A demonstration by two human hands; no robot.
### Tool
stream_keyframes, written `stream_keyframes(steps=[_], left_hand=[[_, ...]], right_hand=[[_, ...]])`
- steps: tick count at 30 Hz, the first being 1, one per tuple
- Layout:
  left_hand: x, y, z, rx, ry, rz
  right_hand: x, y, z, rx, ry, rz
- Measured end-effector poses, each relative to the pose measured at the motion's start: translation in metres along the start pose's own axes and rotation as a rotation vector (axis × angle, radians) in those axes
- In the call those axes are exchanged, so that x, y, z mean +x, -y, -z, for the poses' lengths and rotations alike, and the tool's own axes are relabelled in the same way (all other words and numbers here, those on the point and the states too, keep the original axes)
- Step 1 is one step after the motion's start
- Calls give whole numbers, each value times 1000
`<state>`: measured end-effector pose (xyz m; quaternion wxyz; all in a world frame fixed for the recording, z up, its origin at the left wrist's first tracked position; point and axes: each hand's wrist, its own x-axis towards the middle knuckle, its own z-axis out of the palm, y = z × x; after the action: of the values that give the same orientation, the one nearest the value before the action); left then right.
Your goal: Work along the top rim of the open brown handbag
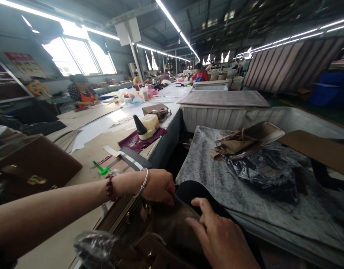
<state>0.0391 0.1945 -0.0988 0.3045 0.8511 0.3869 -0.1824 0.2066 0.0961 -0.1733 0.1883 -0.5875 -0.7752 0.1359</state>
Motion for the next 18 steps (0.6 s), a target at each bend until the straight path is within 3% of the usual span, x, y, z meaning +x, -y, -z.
stream_keyframes(steps=[4, 9, 13, 18], left_hand=[[-21, -11, 13, 8, -67, 76], [-47, -20, 26, -4, -226, 201], [-50, -11, 20, -125, -274, 246], [-41, 0, 9, -205, -278, 274]], right_hand=[[1, -1, 13, -45, -39, 83], [28, 10, 42, -210, -72, 173], [41, 16, 54, -270, -11, 179], [43, 18, 47, -146, 33, 109]])
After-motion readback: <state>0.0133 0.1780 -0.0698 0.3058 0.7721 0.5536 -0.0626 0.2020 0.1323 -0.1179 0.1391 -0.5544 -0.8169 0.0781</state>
